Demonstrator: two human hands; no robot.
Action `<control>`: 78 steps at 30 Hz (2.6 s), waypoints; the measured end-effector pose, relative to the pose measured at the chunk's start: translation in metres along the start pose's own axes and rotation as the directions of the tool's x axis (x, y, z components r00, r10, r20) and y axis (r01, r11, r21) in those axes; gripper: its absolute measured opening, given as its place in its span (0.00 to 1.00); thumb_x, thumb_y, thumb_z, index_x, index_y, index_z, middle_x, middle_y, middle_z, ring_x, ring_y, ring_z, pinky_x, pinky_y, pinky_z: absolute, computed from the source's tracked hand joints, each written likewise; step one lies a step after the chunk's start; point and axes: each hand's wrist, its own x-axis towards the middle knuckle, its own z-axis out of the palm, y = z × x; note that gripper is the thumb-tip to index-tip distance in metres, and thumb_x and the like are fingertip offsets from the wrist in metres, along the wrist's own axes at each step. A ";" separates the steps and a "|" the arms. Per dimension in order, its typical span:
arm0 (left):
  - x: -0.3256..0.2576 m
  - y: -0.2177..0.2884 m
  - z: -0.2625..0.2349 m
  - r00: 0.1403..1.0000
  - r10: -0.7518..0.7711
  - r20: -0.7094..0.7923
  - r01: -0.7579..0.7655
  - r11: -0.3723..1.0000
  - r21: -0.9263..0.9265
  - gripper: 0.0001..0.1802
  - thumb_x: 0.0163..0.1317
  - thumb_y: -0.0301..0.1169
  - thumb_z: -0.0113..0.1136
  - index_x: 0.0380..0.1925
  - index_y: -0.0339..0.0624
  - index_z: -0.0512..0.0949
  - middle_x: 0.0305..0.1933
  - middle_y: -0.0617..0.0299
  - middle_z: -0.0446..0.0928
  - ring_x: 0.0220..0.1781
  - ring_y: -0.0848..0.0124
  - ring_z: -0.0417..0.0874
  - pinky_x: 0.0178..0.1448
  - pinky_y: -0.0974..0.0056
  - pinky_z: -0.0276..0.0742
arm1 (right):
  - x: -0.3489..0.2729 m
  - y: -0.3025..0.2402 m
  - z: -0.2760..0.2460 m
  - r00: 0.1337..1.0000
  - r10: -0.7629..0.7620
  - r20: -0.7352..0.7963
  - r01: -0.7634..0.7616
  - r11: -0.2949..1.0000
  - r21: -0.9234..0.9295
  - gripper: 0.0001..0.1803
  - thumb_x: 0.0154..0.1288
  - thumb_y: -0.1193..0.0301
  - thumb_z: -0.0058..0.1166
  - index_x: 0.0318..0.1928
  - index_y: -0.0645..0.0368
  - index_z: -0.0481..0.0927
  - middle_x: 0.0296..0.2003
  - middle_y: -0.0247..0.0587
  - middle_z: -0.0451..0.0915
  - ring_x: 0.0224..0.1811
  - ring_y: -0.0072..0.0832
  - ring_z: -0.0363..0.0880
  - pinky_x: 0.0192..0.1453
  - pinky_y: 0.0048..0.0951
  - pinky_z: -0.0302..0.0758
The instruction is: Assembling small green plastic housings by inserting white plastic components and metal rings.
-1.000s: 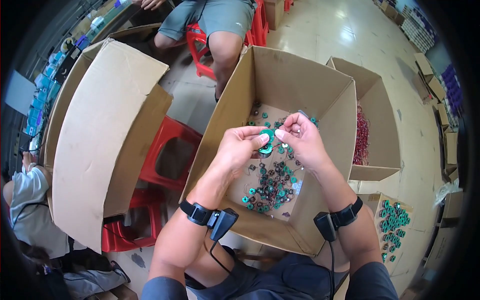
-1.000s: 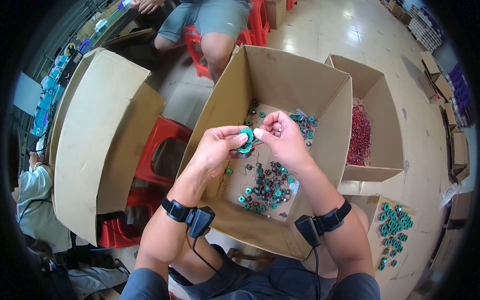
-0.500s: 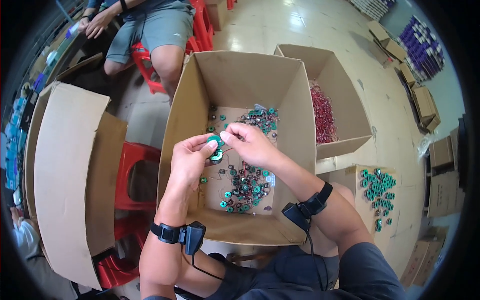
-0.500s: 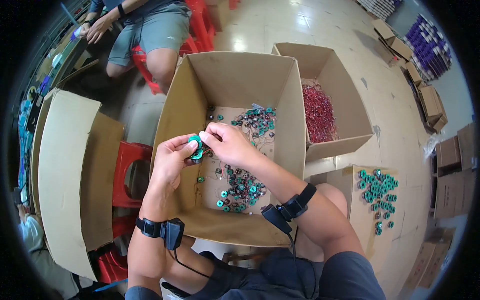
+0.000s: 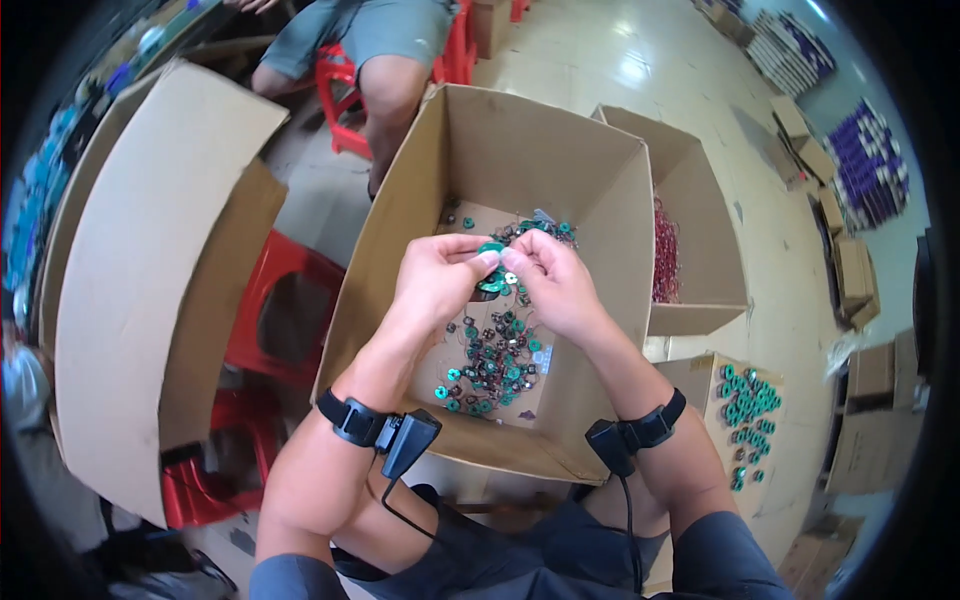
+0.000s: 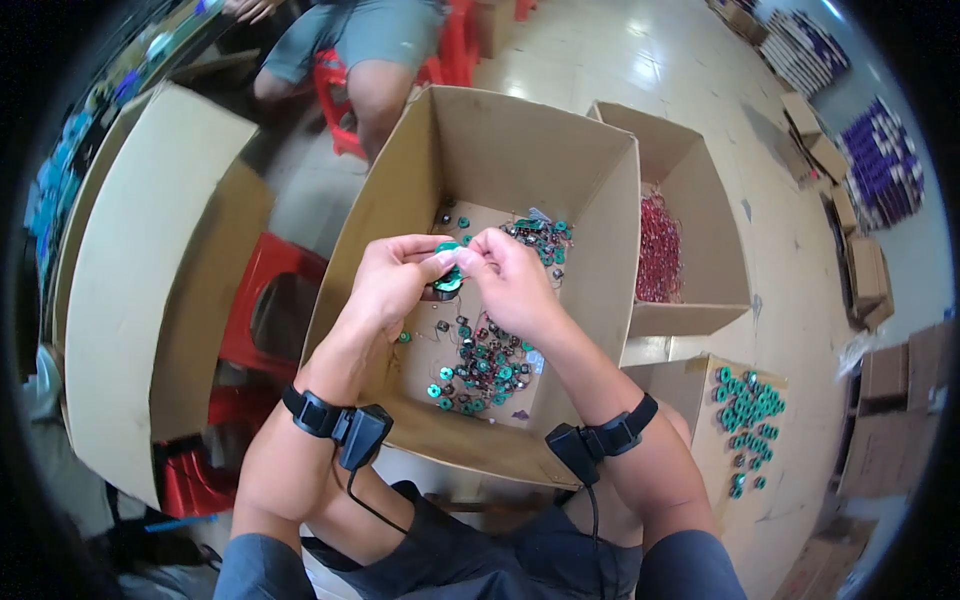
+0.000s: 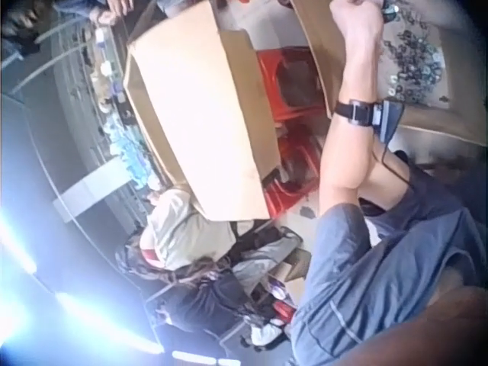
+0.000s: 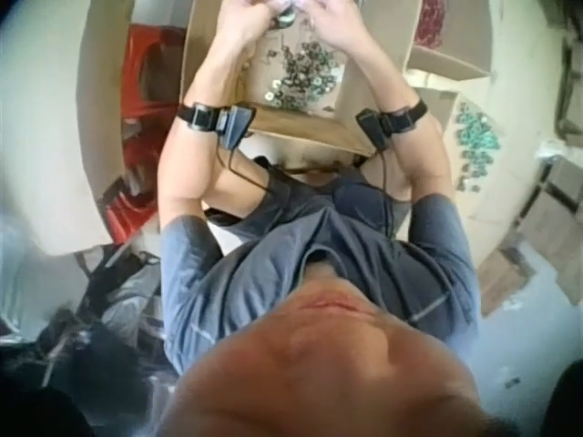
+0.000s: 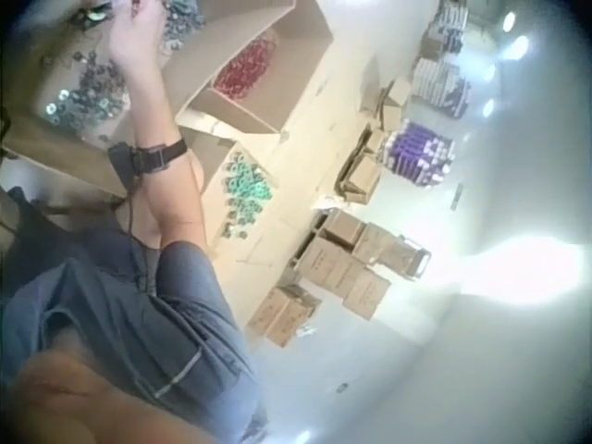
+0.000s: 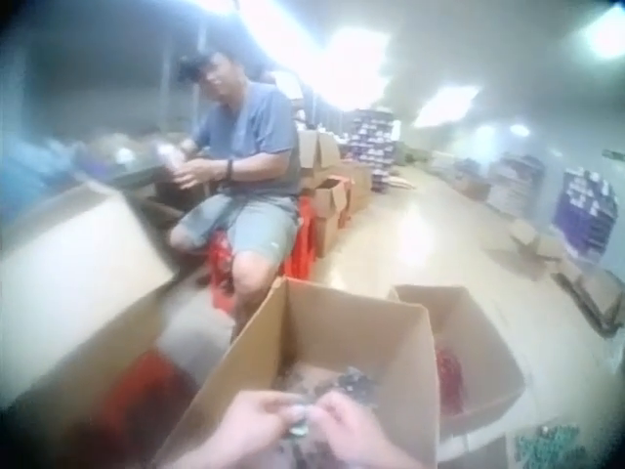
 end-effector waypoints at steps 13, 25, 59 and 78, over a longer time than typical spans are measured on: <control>-0.009 0.010 0.005 0.996 -0.045 0.072 0.047 0.999 -0.023 0.11 0.61 0.25 0.65 0.43 0.32 0.82 0.37 0.58 0.84 0.34 0.74 0.83 0.36 0.68 0.82 | 0.012 -0.005 -0.021 0.998 -0.052 0.034 0.058 0.977 -0.203 0.12 0.73 0.66 0.51 0.33 0.61 0.74 0.25 0.25 0.72 0.30 0.14 0.66 0.35 0.22 0.68; 0.000 0.003 0.005 0.997 -0.042 0.057 0.045 0.997 -0.065 0.14 0.58 0.24 0.67 0.44 0.31 0.82 0.37 0.56 0.84 0.35 0.75 0.84 0.38 0.68 0.81 | 0.029 0.015 -0.021 0.999 -0.036 -0.038 0.036 0.999 0.004 0.13 0.71 0.65 0.52 0.34 0.63 0.75 0.22 0.37 0.75 0.25 0.21 0.71 0.31 0.30 0.71; 0.013 -0.008 0.004 0.974 0.059 -0.220 -0.056 0.998 0.017 0.15 0.58 0.22 0.67 0.46 0.29 0.81 0.39 0.54 0.84 0.38 0.75 0.84 0.42 0.71 0.81 | 0.023 0.024 0.015 0.957 -0.174 -0.231 0.124 0.969 -0.215 0.13 0.71 0.65 0.53 0.35 0.64 0.77 0.20 0.42 0.77 0.22 0.27 0.75 0.29 0.33 0.72; 0.006 -0.006 0.004 0.990 0.059 -0.125 -0.067 0.996 -0.063 0.14 0.60 0.22 0.65 0.47 0.29 0.81 0.38 0.56 0.84 0.35 0.75 0.83 0.39 0.71 0.81 | 0.028 0.024 0.013 0.975 -0.115 -0.188 0.103 0.992 -0.070 0.13 0.71 0.65 0.52 0.34 0.63 0.75 0.20 0.46 0.77 0.23 0.30 0.77 0.29 0.35 0.73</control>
